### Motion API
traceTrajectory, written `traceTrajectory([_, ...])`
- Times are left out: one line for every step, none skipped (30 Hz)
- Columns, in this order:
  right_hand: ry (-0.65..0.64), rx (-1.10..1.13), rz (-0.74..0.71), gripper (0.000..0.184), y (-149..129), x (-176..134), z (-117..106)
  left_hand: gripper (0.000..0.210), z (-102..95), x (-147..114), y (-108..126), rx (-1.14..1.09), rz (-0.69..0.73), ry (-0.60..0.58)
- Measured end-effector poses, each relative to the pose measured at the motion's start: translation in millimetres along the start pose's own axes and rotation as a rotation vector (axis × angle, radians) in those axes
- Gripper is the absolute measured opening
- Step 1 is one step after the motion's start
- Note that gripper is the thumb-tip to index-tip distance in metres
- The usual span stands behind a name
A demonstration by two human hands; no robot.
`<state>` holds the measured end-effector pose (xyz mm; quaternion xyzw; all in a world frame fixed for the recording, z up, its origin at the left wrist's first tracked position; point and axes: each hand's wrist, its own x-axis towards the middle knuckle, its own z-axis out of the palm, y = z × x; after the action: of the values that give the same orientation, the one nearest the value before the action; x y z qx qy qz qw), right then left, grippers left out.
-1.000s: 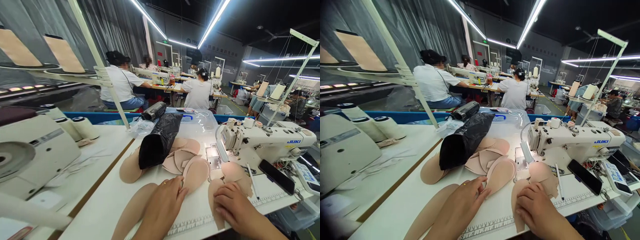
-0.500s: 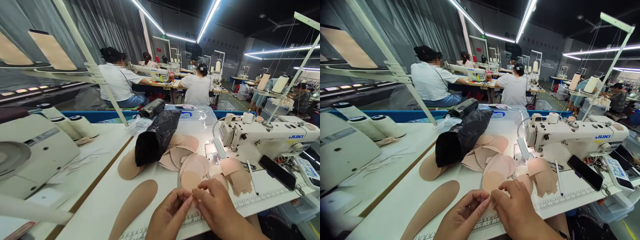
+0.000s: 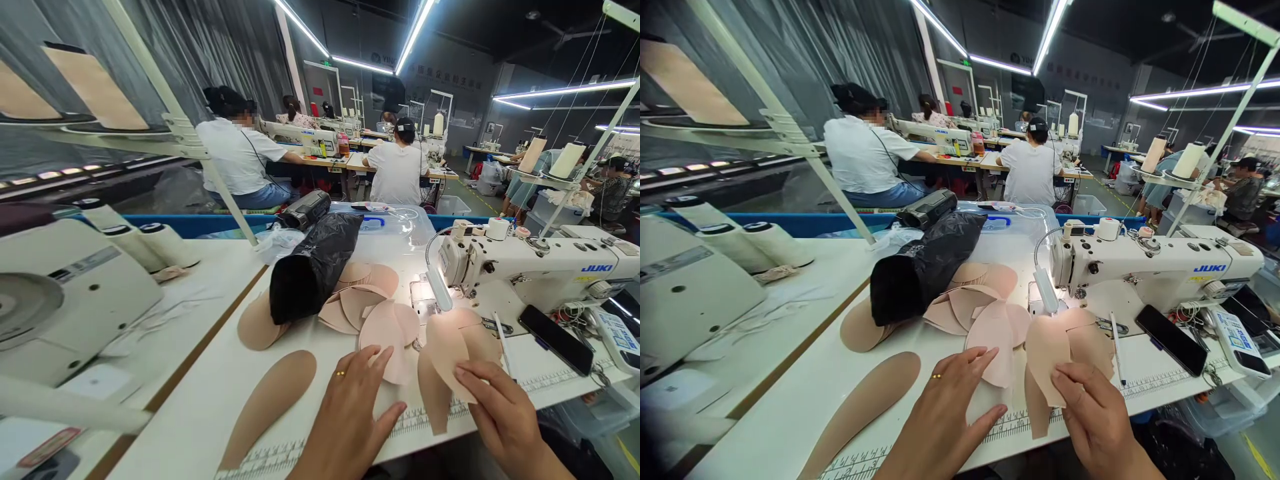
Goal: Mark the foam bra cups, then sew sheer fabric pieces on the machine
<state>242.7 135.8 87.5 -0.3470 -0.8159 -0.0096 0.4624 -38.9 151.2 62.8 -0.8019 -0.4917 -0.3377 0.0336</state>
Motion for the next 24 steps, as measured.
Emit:
traceTrajectory([-0.036,-0.029,-0.012,0.051,2,-6,1,0.049,2.2,4,3,0.017,0.034,-0.012])
traceTrajectory([-0.082,-0.056,-0.012,0.048,3,-11,3,0.034,3.7,7,5,0.019,0.059,-0.024])
traceTrajectory([-0.124,-0.084,-0.004,0.047,5,-15,5,0.024,4.0,10,5,0.013,0.079,-0.032])
traceTrajectory([-0.158,-0.111,0.005,0.047,6,-18,6,0.023,2.9,13,5,0.001,0.084,-0.028])
traceTrajectory([-0.175,-0.136,0.009,0.049,7,-19,6,0.026,-0.1,15,3,-0.018,0.074,-0.003])
traceTrajectory([-0.173,-0.159,0.009,0.052,8,-18,5,0.027,-5.2,16,0,-0.042,0.046,0.035])
traceTrajectory([-0.156,-0.175,0.005,0.055,9,-16,4,0.026,-12.5,16,-4,-0.074,0.001,0.076])
traceTrajectory([-0.130,-0.181,0.001,0.056,9,-14,2,0.024,-21.9,17,-8,-0.115,-0.058,0.115])
traceTrajectory([-0.109,-0.173,-0.004,0.056,9,-10,0,0.022,-33.1,17,-12,-0.161,-0.123,0.131])
traceTrajectory([-0.099,-0.153,-0.008,0.054,9,-6,-1,0.020,-45.5,17,-15,-0.201,-0.178,0.130])
traceTrajectory([-0.099,-0.126,-0.015,0.051,8,-2,0,0.019,-58.4,17,-18,-0.227,-0.214,0.118])
traceTrajectory([-0.107,-0.095,-0.025,0.048,7,2,1,0.019,-71.0,17,-19,-0.240,-0.228,0.105])
traceTrajectory([-0.115,-0.062,-0.036,0.046,5,7,4,0.020,-82.3,18,-19,-0.242,-0.224,0.103])
traceTrajectory([-0.125,-0.028,-0.044,0.045,3,11,7,0.021,-91.8,18,-18,-0.240,-0.210,0.104])
traceTrajectory([-0.137,0.012,-0.049,0.045,0,16,11,0.023,-99.2,19,-17,-0.235,-0.200,0.107])
traceTrajectory([-0.148,0.057,-0.051,0.045,-4,20,15,0.023,-104.2,19,-16,-0.229,-0.196,0.122])
traceTrajectory([-0.157,0.102,-0.049,0.046,-8,24,18,0.021,-107.0,19,-14,-0.223,-0.212,0.128])
traceTrajectory([-0.165,0.144,-0.045,0.046,-13,29,21,0.020,-107.6,18,-13,-0.217,-0.238,0.133])
traceTrajectory([-0.169,0.176,-0.037,0.046,-18,33,23,0.019,-106.5,17,-12,-0.215,-0.271,0.126])
traceTrajectory([-0.170,0.195,-0.020,0.046,-24,37,25,0.020,-103.7,16,-10,-0.215,-0.299,0.100])
traceTrajectory([-0.170,0.203,0.009,0.047,-30,41,26,0.022,-99.6,15,-8,-0.227,-0.317,0.063])
traceTrajectory([-0.178,0.210,0.052,0.050,-37,44,28,0.023,-94.5,13,-6,-0.256,-0.316,0.020])
traceTrajectory([-0.194,0.230,0.094,0.054,-44,45,31,0.023,-88.7,10,-4,-0.299,-0.294,-0.032])
traceTrajectory([-0.211,0.265,0.134,0.059,-50,45,34,0.024,-82.5,8,-1,-0.353,-0.258,-0.083])
